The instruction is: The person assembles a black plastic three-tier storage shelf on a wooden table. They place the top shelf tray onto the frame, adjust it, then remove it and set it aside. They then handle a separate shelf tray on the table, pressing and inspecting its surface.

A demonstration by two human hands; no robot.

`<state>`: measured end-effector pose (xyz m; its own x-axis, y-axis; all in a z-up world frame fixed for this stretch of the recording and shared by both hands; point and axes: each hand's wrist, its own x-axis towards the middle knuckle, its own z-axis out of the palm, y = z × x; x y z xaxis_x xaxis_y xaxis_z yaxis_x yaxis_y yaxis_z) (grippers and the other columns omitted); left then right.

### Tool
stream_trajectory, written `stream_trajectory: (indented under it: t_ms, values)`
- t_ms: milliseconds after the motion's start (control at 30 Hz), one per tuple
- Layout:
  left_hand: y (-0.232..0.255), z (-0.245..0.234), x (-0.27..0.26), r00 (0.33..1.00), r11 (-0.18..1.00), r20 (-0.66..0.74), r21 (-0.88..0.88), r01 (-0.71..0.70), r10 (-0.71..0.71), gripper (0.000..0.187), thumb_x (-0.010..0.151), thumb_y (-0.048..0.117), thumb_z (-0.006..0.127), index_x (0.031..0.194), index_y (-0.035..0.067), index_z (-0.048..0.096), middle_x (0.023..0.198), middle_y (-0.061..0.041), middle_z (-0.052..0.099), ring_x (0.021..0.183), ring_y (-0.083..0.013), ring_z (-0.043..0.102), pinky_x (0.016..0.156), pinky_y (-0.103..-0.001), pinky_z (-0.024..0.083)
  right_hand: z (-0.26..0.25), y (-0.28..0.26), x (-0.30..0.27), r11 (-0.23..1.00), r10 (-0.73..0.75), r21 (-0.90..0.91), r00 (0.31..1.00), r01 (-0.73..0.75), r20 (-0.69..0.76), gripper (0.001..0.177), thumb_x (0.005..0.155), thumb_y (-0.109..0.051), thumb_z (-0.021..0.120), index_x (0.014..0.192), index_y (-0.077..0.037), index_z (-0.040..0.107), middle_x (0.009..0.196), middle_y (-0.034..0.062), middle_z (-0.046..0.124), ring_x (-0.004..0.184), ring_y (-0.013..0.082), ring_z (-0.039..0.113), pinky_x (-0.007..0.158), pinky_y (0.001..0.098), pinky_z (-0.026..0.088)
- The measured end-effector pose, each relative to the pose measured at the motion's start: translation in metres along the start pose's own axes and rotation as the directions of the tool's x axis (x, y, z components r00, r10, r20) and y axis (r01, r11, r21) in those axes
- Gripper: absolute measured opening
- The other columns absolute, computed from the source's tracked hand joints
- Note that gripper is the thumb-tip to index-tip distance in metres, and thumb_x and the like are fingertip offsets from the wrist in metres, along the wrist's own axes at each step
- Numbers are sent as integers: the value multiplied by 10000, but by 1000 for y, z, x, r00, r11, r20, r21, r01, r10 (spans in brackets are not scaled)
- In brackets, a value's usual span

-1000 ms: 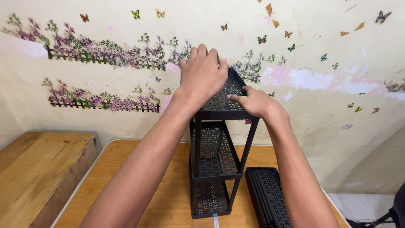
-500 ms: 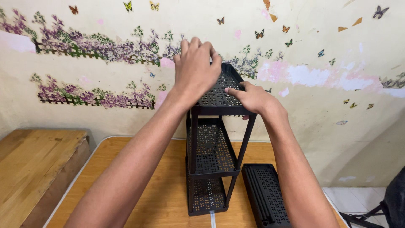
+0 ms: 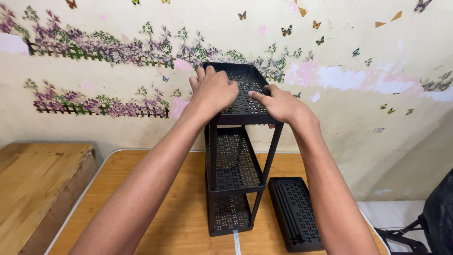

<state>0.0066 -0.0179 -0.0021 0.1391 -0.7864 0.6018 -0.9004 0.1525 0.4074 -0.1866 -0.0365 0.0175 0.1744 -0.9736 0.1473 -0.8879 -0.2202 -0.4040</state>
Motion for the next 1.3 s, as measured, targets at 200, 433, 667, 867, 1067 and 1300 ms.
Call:
stream_trajectory:
  t_ms: [200,433,667,867,1067,1300]
  values:
    - [-2,0,3,959,946,200,-216,241,-199,410,934,394,538,1084,83,758,1325,-110,652,1352,-316,469,1108,-630,272,-6,-6,-20,987,-10,162,1000,6,29,966,875,-511,596,1621,-52,189,990,306,783,684,358,732,731,482,596]
    - [-27,7,5,988,955,143,-281,91,-53,249,879,283,617,989,142,790,1299,-96,592,1327,-304,465,1135,-519,347,-13,-21,-40,989,-42,142,999,40,9,982,935,-467,615,1589,49,94,905,307,738,566,305,724,613,406,587]
    - [-39,7,18,981,977,196,-205,51,-10,379,836,116,563,1186,141,706,1469,-98,410,1456,-255,307,1191,-542,260,-19,-12,-71,987,-132,92,991,132,-10,775,978,-395,561,1505,93,269,979,302,739,765,335,753,748,460,591]
    - [-33,-2,23,990,979,109,-170,112,-95,568,784,95,565,1351,105,592,1574,-101,282,1494,-287,221,1158,-546,268,-18,16,-67,976,-214,41,977,214,-20,664,1003,-283,546,1543,6,289,1178,281,695,1093,331,692,952,411,507]
    - [-34,-33,10,973,947,-7,-230,224,-232,393,831,185,607,1209,92,662,1492,-139,359,1436,-301,280,1140,-537,254,-23,57,-39,883,-442,155,896,443,-46,608,958,-110,560,1542,-105,390,1338,185,649,1219,266,626,1016,366,460]
    - [-62,-53,-27,979,838,-162,-546,18,-126,299,951,289,537,1041,34,665,932,-150,714,875,-280,688,806,-395,515,-23,69,-45,868,-202,356,900,347,-386,305,1031,-183,550,1310,-121,657,1219,115,732,1054,254,672,918,396,534]
